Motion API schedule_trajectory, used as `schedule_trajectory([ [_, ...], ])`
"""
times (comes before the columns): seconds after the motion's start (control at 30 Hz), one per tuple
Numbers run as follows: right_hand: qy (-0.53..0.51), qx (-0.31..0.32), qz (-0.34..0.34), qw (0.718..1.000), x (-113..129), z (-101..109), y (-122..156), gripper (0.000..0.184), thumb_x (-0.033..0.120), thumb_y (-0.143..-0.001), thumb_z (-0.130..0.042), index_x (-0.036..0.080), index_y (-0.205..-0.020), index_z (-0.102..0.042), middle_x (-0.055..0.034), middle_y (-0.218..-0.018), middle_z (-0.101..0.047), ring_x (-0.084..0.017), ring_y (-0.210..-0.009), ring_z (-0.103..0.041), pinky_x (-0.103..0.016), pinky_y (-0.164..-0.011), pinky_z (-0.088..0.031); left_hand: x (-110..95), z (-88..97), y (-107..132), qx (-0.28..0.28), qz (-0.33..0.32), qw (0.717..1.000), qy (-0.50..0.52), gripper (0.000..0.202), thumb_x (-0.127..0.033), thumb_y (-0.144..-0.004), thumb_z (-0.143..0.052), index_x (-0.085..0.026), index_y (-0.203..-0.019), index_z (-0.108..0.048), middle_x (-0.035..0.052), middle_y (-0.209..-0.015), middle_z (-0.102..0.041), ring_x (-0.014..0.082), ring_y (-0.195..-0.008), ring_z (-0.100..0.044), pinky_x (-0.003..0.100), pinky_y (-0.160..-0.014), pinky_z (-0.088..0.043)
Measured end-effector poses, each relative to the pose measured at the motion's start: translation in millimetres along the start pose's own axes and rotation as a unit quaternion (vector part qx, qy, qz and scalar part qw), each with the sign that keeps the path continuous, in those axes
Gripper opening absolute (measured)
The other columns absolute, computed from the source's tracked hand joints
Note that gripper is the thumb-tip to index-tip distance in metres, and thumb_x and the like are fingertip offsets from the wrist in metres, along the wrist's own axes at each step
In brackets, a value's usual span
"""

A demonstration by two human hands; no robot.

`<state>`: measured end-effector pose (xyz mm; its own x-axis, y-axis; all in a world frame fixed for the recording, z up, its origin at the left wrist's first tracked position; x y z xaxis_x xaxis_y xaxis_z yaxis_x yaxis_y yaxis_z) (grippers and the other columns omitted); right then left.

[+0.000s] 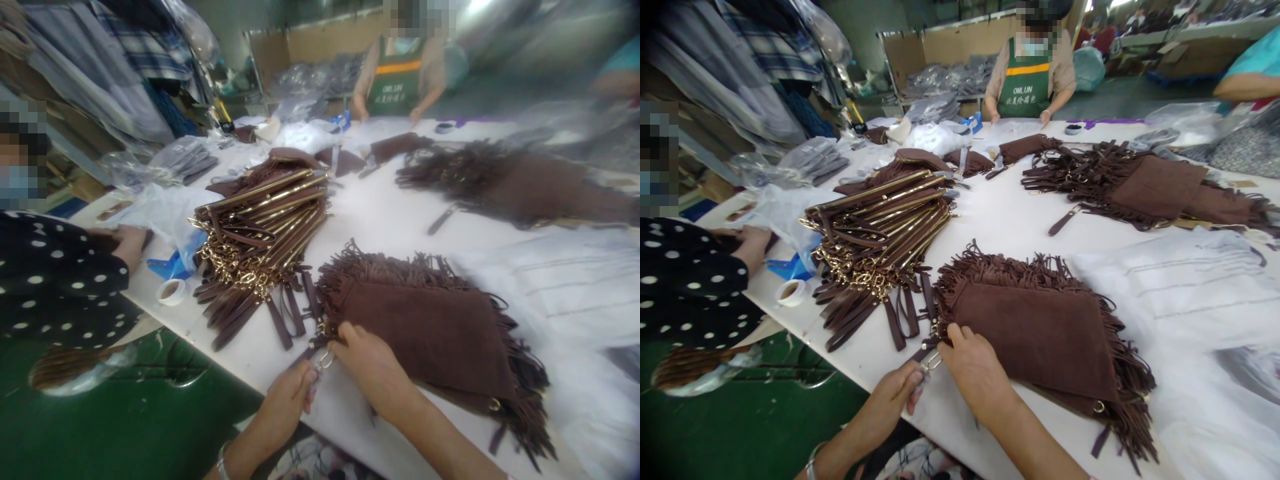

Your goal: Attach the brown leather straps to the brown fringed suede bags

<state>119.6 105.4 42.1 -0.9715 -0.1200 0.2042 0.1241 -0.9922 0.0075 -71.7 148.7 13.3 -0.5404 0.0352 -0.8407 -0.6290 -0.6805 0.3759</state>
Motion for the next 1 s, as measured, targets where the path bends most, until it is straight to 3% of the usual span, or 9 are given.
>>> schedule_trajectory([
  [0.17,-0.012,0.008,0.01,1.0,-4.7,-0.5,-5.7,0.007,0.016,-0.085,-0.061,0.023,-0.085,-0.062,-0.0034,-0.096,-0.055,-0.02,-0.08,-0.053,-0.03,-0.059,-0.037,-2.6,2.2,-2.9,0.002,0.004,1.0,-0.023,0.038,-0.045,-0.096,-0.031,-0.021,-0.074,-0.049,-0.0037,-0.063,-0.051,0.0149,-0.063,-0.053,0.025,-0.062,-0.035],
  [0.53,-0.121,-0.008,0.029,0.992,-19.0,-1.7,-11.3,0.013,0.02,-0.09,-0.056,0.021,-0.08,-0.065,0.0013,-0.09,-0.055,-0.012,-0.077,-0.051,-0.026,-0.061,-0.033,-7.8,-2.6,-6.3,-0.038,-0.011,0.999,-0.026,0.044,-0.047,-0.097,-0.029,-0.02,-0.079,-0.058,0.0016,-0.071,-0.061,0.0186,-0.071,-0.058,0.027,-0.071,-0.039],
  [0.77,-0.147,-0.029,0.041,0.988,-24.1,-6.2,-12.0,0.014,0.02,-0.09,-0.055,0.02,-0.078,-0.064,0.002,-0.088,-0.055,-0.011,-0.074,-0.05,-0.025,-0.06,-0.029,-2.5,-9.4,-7.2,-0.069,-0.067,0.988,-0.122,0.033,-0.037,-0.097,-0.034,-0.02,-0.112,-0.059,0.0069,-0.087,-0.065,0.022,-0.083,-0.06,0.03,-0.08,-0.04],
  [1.0,-0.152,-0.025,0.042,0.987,-26.0,-7.7,-12.3,0.016,0.02,-0.09,-0.053,0.019,-0.078,-0.064,0.0007,-0.086,-0.055,-0.012,-0.074,-0.051,-0.025,-0.06,-0.03,-16.4,-18.5,-19.6,-0.037,-0.062,0.995,-0.073,0.039,-0.04,-0.099,-0.027,-0.019,-0.097,-0.06,0.0026,-0.073,-0.059,0.0188,-0.071,-0.057,0.029,-0.071,-0.041],
])
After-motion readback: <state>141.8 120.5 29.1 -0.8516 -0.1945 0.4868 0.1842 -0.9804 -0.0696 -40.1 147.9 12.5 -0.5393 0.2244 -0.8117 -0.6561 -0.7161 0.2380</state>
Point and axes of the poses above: each hand's wrist, its own y-axis away from the middle knuckle, its own z-axis out of the back of the hand, x = y × z, the point moved 1 cm from there along -y, towards the middle knuckle
